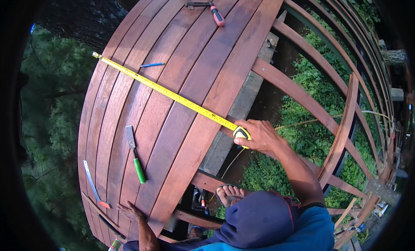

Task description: The person sits on a wooden deck and uses a tape measure to measure plank spacing, then uses a chisel and hammer to adjust and align wooden planks on a curved deck frame. The person repeatedly measures and adjusts the planks to fit the curved structure.

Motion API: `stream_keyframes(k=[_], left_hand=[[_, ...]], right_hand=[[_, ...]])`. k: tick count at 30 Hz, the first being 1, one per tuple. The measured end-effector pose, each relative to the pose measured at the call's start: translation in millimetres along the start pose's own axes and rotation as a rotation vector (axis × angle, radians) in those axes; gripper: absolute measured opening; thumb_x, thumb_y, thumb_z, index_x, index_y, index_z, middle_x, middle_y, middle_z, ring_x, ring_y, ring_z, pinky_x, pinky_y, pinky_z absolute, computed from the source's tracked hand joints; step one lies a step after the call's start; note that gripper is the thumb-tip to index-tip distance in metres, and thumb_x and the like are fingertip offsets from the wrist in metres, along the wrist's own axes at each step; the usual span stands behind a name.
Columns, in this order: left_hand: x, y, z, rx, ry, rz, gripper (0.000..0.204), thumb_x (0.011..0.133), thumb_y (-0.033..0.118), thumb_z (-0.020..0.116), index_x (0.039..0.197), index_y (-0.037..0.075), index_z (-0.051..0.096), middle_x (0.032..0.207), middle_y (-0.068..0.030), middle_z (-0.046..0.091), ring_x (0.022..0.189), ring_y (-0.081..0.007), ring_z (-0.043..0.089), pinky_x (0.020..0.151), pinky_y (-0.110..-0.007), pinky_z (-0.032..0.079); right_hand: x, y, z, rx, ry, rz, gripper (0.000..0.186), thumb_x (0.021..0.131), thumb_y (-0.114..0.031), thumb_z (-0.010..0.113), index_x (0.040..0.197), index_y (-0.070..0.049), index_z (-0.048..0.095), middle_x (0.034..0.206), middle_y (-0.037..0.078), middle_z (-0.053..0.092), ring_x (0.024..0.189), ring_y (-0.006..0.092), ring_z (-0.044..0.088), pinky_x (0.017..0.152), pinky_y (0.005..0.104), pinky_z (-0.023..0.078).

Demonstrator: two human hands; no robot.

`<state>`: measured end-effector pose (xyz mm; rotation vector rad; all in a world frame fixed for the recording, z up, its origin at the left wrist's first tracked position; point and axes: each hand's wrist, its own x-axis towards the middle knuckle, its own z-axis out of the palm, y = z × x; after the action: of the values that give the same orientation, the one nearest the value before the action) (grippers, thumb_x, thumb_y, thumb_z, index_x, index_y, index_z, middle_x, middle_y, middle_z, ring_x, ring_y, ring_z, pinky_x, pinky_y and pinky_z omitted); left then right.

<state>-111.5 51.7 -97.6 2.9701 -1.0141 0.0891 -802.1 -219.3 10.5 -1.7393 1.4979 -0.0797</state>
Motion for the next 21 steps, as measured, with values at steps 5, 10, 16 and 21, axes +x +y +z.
stream_keyframes(k=[5,10,16,21], left_hand=[[7.8,34.5,-28.6,0.147,-0.077,-0.149,0.081,0.107,0.062,0.049,0.168,0.013,0.033,0.173,-0.0185,0.033,0.159,-0.0338,0.034,0.122,-0.064,0.031],[60.0,61.2,-91.5,0.148,-0.404,0.005,0.076,0.106,0.054,0.056,0.165,0.009,0.039,0.167,-0.019,0.042,0.154,-0.0325,0.041,0.12,-0.058,0.036],[174.8,112.9,-243.4,-0.223,-0.86,0.408,0.07,0.105,0.043,0.065,0.16,0.005,0.046,0.16,-0.0195,0.053,0.148,-0.0309,0.05,0.118,-0.051,0.042],[228.9,176.8,-438.3,-0.304,-0.47,0.474,0.075,0.099,0.04,0.076,0.157,0.0,0.049,0.142,-0.0207,0.067,0.127,-0.0283,0.065,0.106,-0.041,0.051]], right_hand=[[35.5,-26.2,5.6,0.327,0.033,-0.202,0.07,0.096,-0.059,0.068,0.142,-0.008,0.055,0.113,0.023,0.073,0.105,0.0448,0.072,0.09,0.0512,0.057],[114.0,-51.5,3.9,0.479,0.171,-0.272,0.075,0.097,-0.069,0.061,0.142,-0.009,0.052,0.11,0.021,0.074,0.106,0.0434,0.073,0.088,0.0518,0.056],[166.9,-44.0,-13.4,0.488,0.219,-0.158,0.075,0.096,-0.071,0.059,0.143,-0.013,0.054,0.114,0.019,0.073,0.11,0.0383,0.073,0.092,0.0481,0.056],[166.3,-39.3,-8.0,0.47,0.234,-0.201,0.07,0.096,-0.071,0.06,0.139,-0.015,0.057,0.11,0.021,0.074,0.106,0.0435,0.072,0.088,0.0521,0.057]])
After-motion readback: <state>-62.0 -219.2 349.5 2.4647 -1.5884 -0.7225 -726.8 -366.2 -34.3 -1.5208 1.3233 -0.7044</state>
